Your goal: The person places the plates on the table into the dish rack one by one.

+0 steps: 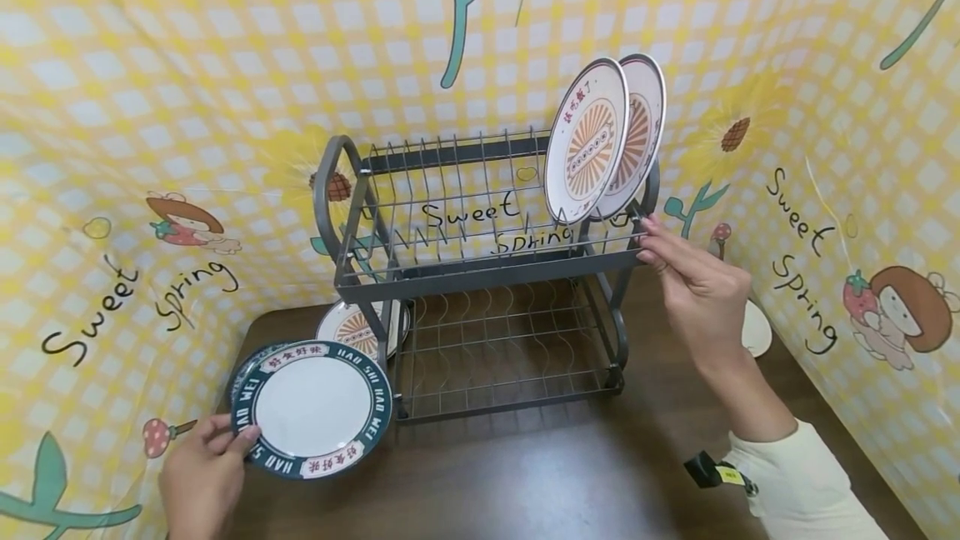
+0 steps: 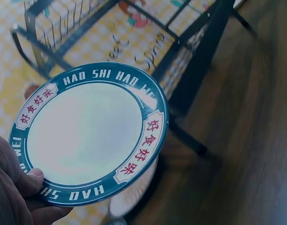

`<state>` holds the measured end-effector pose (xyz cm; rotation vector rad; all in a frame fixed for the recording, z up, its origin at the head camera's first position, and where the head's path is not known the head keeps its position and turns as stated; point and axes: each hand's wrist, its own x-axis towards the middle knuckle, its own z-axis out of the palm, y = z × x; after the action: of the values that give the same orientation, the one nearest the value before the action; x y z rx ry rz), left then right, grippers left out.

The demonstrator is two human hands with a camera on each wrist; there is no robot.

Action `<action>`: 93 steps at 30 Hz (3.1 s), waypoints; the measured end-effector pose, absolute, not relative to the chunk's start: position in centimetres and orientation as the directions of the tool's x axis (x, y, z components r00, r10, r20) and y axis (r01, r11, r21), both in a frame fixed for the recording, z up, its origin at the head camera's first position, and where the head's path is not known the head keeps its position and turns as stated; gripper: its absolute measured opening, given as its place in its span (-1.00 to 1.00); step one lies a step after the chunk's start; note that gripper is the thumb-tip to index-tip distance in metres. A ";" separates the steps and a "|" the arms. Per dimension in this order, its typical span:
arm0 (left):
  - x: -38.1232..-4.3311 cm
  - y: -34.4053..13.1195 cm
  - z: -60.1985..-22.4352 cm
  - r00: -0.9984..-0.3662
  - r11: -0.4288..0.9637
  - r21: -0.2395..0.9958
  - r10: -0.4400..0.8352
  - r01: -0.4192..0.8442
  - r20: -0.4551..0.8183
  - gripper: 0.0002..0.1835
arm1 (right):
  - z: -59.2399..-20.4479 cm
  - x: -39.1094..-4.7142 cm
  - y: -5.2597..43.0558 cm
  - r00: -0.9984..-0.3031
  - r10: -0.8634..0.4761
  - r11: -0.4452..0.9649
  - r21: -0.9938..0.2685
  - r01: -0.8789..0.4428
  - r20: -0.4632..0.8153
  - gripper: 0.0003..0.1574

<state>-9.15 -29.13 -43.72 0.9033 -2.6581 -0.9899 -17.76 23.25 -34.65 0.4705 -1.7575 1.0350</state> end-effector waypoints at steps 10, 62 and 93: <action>-8.2 -26.0 -39.9 -0.833 0.644 0.666 -0.550 -0.376 0.061 -0.60 | -34.6 -17.9 23.2 -0.415 0.146 0.566 -0.420 -0.709 0.898 -0.68; -8.9 -13.4 -32.9 -0.937 0.406 0.900 -0.227 0.156 0.265 -0.83 | -33.4 -16.9 23.1 -0.426 0.147 0.645 -0.414 -0.643 0.892 -0.70; -10.4 -10.1 -32.0 -0.995 0.193 0.977 -0.014 0.094 0.098 -0.76 | -33.7 -9.1 17.8 -0.903 -0.045 0.441 -0.803 -0.401 0.427 -0.82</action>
<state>-10.41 -10.14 -32.01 -0.0794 -2.3590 -1.9425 -9.05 17.84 -33.65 0.3811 -2.3555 1.4493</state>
